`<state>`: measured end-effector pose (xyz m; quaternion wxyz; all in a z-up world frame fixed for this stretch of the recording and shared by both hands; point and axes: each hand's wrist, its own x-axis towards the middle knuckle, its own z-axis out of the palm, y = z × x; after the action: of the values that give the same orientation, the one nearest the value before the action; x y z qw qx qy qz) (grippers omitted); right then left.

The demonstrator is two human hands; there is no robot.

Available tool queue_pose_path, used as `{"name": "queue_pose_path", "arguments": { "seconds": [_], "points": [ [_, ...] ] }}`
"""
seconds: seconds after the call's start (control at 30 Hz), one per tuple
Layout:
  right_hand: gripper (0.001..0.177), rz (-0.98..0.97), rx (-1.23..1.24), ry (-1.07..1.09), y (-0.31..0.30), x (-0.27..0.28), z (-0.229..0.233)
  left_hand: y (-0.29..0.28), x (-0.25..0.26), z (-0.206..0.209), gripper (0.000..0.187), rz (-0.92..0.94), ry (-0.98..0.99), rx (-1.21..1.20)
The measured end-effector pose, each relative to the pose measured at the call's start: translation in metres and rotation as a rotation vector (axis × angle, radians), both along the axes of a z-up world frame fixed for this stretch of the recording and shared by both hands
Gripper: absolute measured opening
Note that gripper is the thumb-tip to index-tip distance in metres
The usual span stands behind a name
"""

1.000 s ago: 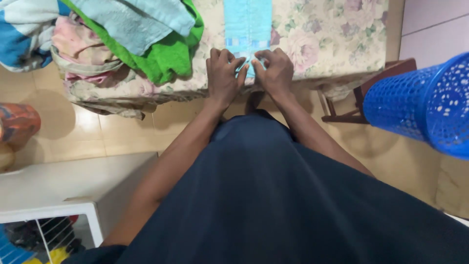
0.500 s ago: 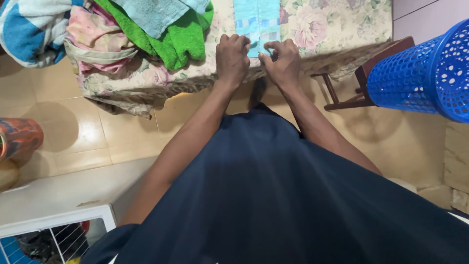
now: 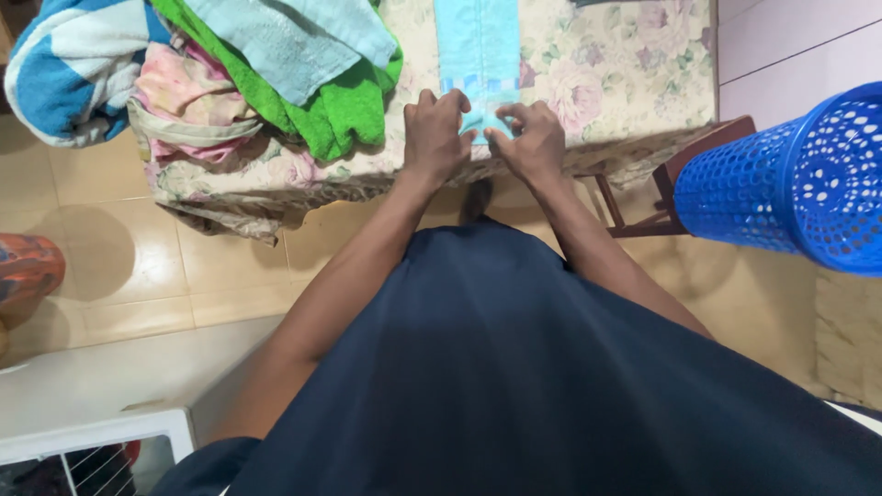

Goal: The person folds a light blue towel on a floral tablecloth, then picks up a pink floral towel and begins folding it. The person places the folded blue towel on a stack of other folded towels.

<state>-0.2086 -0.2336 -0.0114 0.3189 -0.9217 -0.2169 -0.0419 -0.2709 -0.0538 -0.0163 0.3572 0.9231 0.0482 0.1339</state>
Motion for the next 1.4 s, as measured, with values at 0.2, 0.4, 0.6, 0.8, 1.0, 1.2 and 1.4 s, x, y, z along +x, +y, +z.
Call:
{"name": "queue_pose_path", "arguments": {
  "seconds": [0.2,0.4,0.6,0.8,1.0,1.2,1.4],
  "points": [
    [0.018,0.057,-0.085,0.113,-0.004,0.018,-0.002,0.007,0.008,0.0,0.015,-0.079,-0.03,0.106],
    [0.028,-0.04,-0.068,0.285,-0.007,0.036,-0.007,0.005,0.008,0.017,0.021,-0.054,0.013,0.073],
    [0.05,-0.19,-0.115,0.237,-0.009,0.046,-0.015,-0.002,0.014,0.02,0.047,0.343,-0.008,-0.018],
    [0.044,-0.187,-0.253,0.426,-0.005,0.06,-0.023,-0.003,0.035,0.0,0.06,0.455,0.344,-0.13],
    [0.036,-0.247,0.016,0.537,-0.005,0.056,-0.019,-0.002,0.041,-0.014,0.036,0.438,0.404,-0.307],
    [0.045,-0.197,0.481,0.766,-0.001,0.052,0.01,-0.004,0.042,-0.001,0.043,0.43,0.088,-0.63],
    [0.024,-0.006,0.6,0.899,-0.006,0.076,0.035,0.019,0.049,0.01,0.016,0.232,0.119,-1.07]
  ]
}}
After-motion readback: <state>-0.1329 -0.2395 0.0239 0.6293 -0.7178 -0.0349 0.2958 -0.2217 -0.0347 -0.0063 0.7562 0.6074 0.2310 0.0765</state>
